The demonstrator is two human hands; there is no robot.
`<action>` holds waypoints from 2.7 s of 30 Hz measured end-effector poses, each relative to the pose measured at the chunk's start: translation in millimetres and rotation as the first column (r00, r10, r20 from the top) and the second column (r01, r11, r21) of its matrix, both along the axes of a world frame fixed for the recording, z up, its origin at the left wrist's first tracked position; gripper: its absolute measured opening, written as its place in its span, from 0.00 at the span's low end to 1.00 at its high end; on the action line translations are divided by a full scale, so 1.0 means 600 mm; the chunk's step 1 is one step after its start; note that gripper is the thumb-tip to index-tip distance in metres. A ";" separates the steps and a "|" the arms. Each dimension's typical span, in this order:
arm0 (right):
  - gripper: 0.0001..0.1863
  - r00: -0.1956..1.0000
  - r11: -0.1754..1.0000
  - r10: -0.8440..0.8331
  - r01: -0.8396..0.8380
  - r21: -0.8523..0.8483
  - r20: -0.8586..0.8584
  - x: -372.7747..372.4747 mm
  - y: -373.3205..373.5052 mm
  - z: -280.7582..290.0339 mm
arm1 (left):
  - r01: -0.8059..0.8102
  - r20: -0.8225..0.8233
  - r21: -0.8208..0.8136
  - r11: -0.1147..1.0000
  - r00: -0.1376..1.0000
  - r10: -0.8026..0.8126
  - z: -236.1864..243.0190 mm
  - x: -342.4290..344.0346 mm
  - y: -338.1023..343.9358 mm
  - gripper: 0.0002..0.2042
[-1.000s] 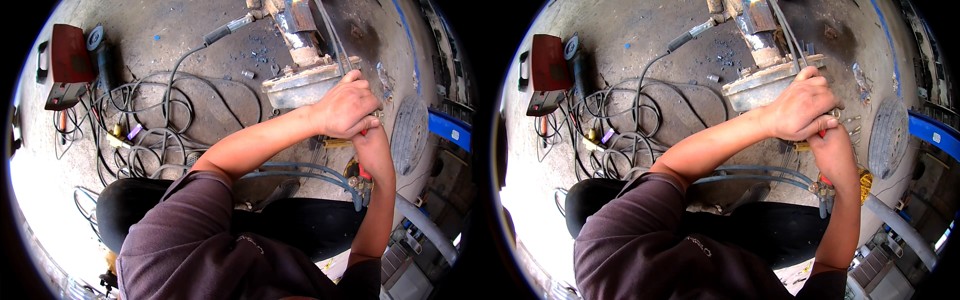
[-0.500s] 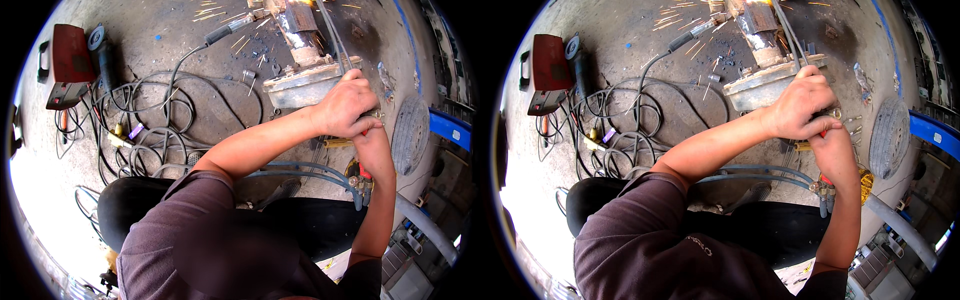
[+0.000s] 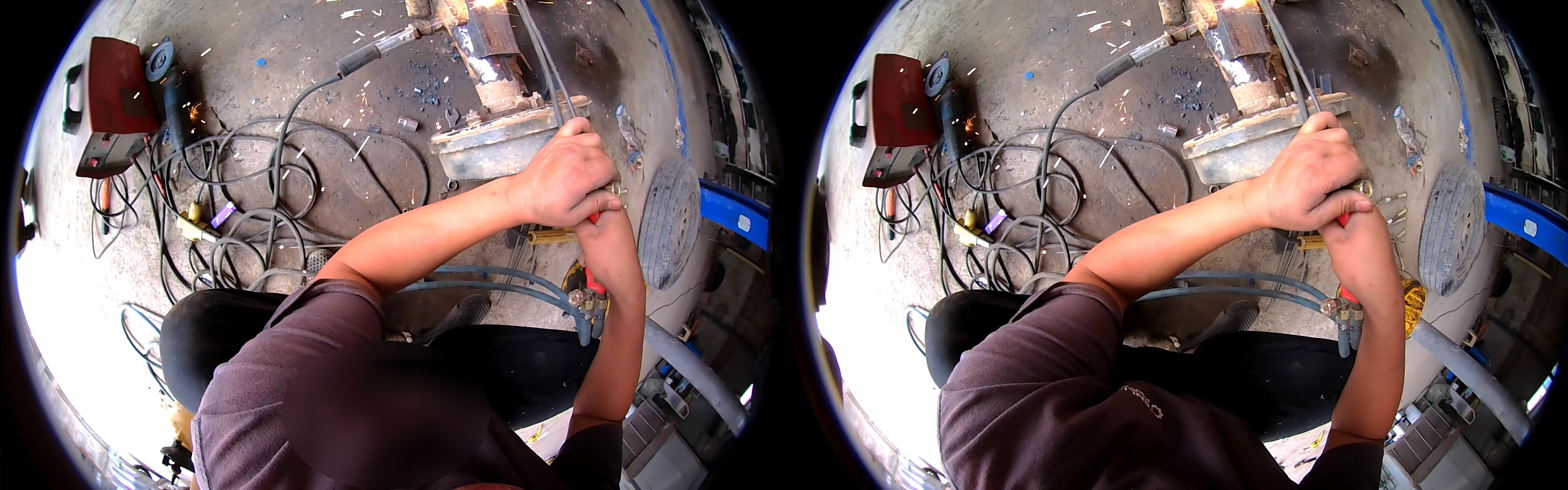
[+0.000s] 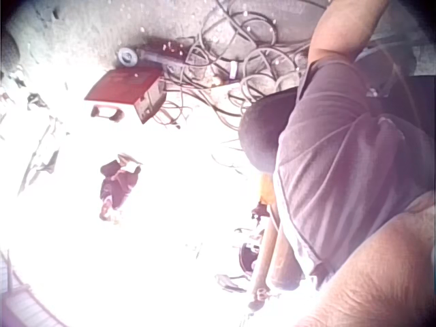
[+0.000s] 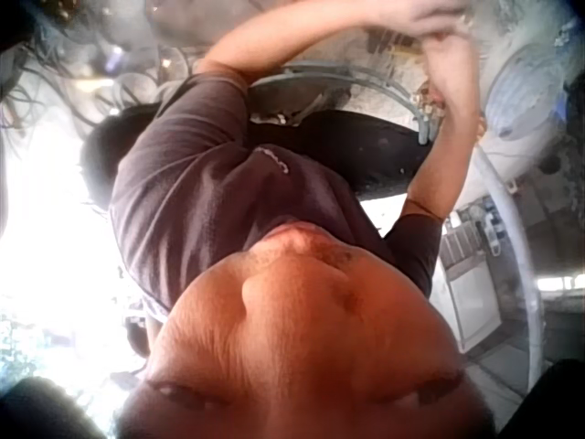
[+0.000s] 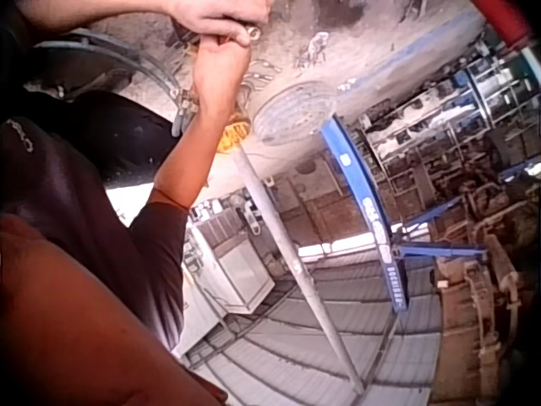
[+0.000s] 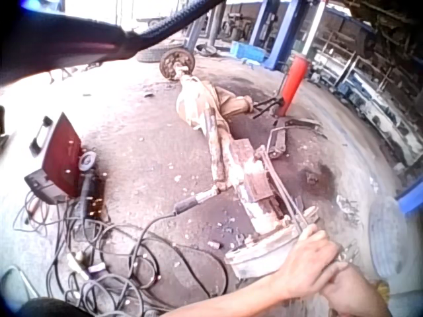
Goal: The person sits on the floor of a workshop and uses a welding torch to join a metal plate to a cylindrical metal component. They prepare the equipment, ignite the torch, and apply the flame to the joint, creating sparks. The person also uses a hammer to tap the metal plate into position.
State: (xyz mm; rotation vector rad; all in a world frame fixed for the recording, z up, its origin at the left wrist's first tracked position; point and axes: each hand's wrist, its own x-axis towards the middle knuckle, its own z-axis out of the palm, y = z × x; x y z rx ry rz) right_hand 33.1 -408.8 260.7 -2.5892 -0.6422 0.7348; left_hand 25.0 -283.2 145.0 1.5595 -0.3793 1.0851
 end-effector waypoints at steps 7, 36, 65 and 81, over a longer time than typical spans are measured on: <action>0.10 1.000 1.000 -0.025 0.025 -0.009 -0.011 0.002 -0.003 -0.005 | 0.013 0.000 0.017 1.000 1.000 -0.013 -0.003 0.001 0.001 0.15; 0.11 0.993 0.993 -0.103 0.098 -0.071 -0.066 -0.001 -0.004 -0.007 | 0.014 0.004 0.025 1.000 1.000 -0.014 -0.007 0.000 -0.001 0.14; 0.11 0.994 0.992 -0.100 0.097 -0.076 -0.038 -0.007 0.010 0.002 | 0.002 0.020 0.024 1.000 1.000 -0.003 -0.008 0.004 0.003 0.15; 0.11 0.998 0.997 -0.060 0.060 -0.040 0.005 -0.008 0.005 -0.003 | 0.010 0.028 0.020 1.000 1.000 -0.010 -0.008 0.004 0.005 0.14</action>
